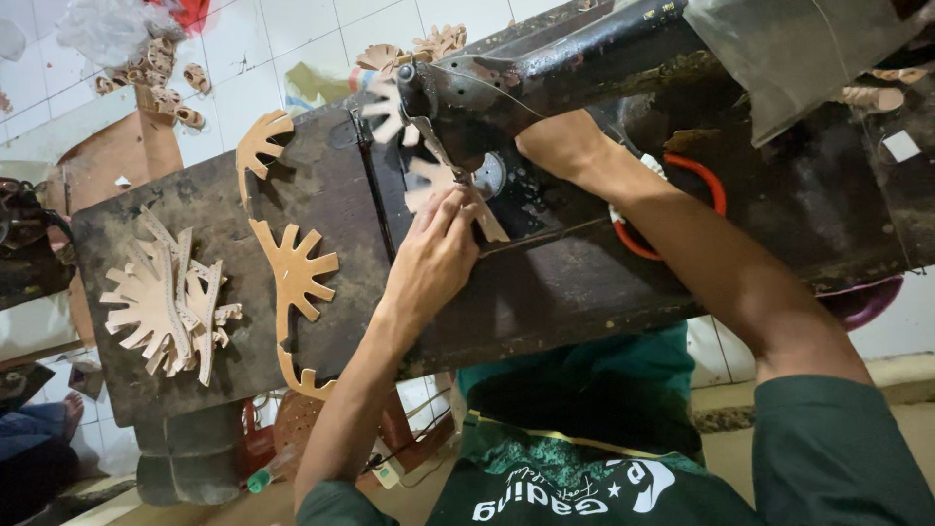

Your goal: The person sews decorative leather cutout pieces on a treadle sewing machine, guiding each piece under the needle and stitching along its edge. They trim the thread with scissors, stack the finished pieces on the table, and pick up the next cutout to continue sewing.

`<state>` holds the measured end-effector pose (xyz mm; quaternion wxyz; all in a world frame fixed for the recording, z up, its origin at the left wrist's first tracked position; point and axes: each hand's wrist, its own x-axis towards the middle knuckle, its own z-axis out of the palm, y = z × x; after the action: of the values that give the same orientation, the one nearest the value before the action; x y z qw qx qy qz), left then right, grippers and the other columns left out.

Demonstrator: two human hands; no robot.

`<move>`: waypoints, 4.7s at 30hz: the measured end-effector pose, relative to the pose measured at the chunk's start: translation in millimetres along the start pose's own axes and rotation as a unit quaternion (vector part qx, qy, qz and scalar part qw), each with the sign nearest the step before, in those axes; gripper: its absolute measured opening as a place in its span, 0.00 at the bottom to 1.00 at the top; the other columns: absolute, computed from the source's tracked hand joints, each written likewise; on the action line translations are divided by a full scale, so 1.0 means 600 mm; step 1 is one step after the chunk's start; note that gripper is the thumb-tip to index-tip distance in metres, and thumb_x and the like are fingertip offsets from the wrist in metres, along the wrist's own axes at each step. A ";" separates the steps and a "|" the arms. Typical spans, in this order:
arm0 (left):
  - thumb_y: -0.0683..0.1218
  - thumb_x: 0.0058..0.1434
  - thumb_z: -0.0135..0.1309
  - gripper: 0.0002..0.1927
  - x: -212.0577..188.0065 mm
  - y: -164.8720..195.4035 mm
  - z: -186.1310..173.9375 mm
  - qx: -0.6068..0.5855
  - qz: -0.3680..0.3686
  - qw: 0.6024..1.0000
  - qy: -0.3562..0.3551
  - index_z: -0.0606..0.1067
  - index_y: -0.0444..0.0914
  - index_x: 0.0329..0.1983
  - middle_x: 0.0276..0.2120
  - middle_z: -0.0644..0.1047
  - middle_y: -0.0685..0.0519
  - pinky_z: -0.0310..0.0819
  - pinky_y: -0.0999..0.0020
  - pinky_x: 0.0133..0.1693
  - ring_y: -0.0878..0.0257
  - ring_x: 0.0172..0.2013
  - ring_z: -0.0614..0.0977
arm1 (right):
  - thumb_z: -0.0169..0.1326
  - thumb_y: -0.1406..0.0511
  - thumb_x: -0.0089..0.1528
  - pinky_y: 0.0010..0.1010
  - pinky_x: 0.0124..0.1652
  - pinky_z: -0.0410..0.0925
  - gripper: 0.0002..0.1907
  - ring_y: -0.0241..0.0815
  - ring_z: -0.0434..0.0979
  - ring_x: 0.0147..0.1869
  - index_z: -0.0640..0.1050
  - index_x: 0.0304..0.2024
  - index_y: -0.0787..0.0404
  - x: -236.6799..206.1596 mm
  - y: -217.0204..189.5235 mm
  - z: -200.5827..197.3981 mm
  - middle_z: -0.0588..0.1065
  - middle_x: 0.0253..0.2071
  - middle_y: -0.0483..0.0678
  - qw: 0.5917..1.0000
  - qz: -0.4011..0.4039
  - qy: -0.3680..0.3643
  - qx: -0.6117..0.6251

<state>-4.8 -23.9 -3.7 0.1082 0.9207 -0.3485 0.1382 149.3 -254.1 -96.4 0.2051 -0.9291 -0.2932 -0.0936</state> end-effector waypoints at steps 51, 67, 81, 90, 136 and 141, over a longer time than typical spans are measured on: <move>0.44 0.62 0.65 0.17 0.009 -0.035 0.006 -0.221 -0.119 0.965 0.075 0.72 0.36 0.50 0.62 0.71 0.39 0.69 0.52 0.62 0.41 0.62 0.73 | 0.63 0.63 0.57 0.39 0.39 0.69 0.16 0.46 0.76 0.40 0.83 0.48 0.53 -0.081 -0.123 -0.128 0.75 0.35 0.44 0.976 -0.203 0.036 0.062; 0.42 0.60 0.69 0.23 0.031 -0.072 0.012 -0.243 -0.134 0.960 0.050 0.67 0.34 0.49 0.46 0.73 0.43 0.73 0.57 0.49 0.49 0.44 0.77 | 0.62 0.61 0.58 0.38 0.39 0.69 0.17 0.46 0.77 0.40 0.83 0.50 0.52 -0.084 -0.119 -0.123 0.75 0.34 0.44 0.981 -0.194 0.011 0.026; 0.40 0.59 0.65 0.25 0.058 -0.096 -0.001 -0.267 -0.140 0.953 -0.005 0.67 0.33 0.56 0.43 0.74 0.42 0.74 0.59 0.49 0.49 0.44 0.79 | 0.59 0.60 0.65 0.30 0.24 0.70 0.17 0.38 0.78 0.28 0.83 0.55 0.56 -0.192 -0.107 -0.218 0.80 0.35 0.50 0.997 -0.069 0.021 -0.005; 0.41 0.56 0.61 0.34 0.076 -0.126 -0.013 -0.282 -0.096 0.954 -0.018 0.60 0.28 0.62 0.50 0.72 0.31 0.70 0.51 0.54 0.39 0.52 0.76 | 0.59 0.64 0.68 0.33 0.32 0.71 0.11 0.42 0.78 0.34 0.81 0.52 0.59 -0.236 0.095 -0.383 0.80 0.38 0.52 0.946 0.221 0.208 -0.117; 0.43 0.54 0.66 0.10 -0.066 -0.156 -0.052 -0.462 -0.029 0.886 -0.020 0.84 0.40 0.40 0.45 0.79 0.51 0.79 0.66 0.45 0.58 0.44 0.82 | 0.65 0.61 0.58 0.28 0.30 0.69 0.17 0.36 0.75 0.26 0.82 0.48 0.59 -0.052 -0.283 -0.110 0.77 0.27 0.47 0.970 0.138 -0.060 0.192; 0.47 0.73 0.53 0.10 -0.062 -0.178 -0.039 -0.492 -0.274 0.818 0.115 0.76 0.34 0.40 0.31 0.81 0.54 0.76 0.73 0.31 0.68 0.29 0.81 | 0.65 0.63 0.61 0.26 0.33 0.69 0.13 0.33 0.78 0.31 0.82 0.46 0.59 -0.090 -0.285 -0.126 0.79 0.31 0.47 0.970 0.109 0.019 0.216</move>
<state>36.4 84.2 -5.1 0.6192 0.7800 -0.0879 0.0183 1.5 -187.3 11.2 0.4157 -0.8870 -0.1996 -0.0232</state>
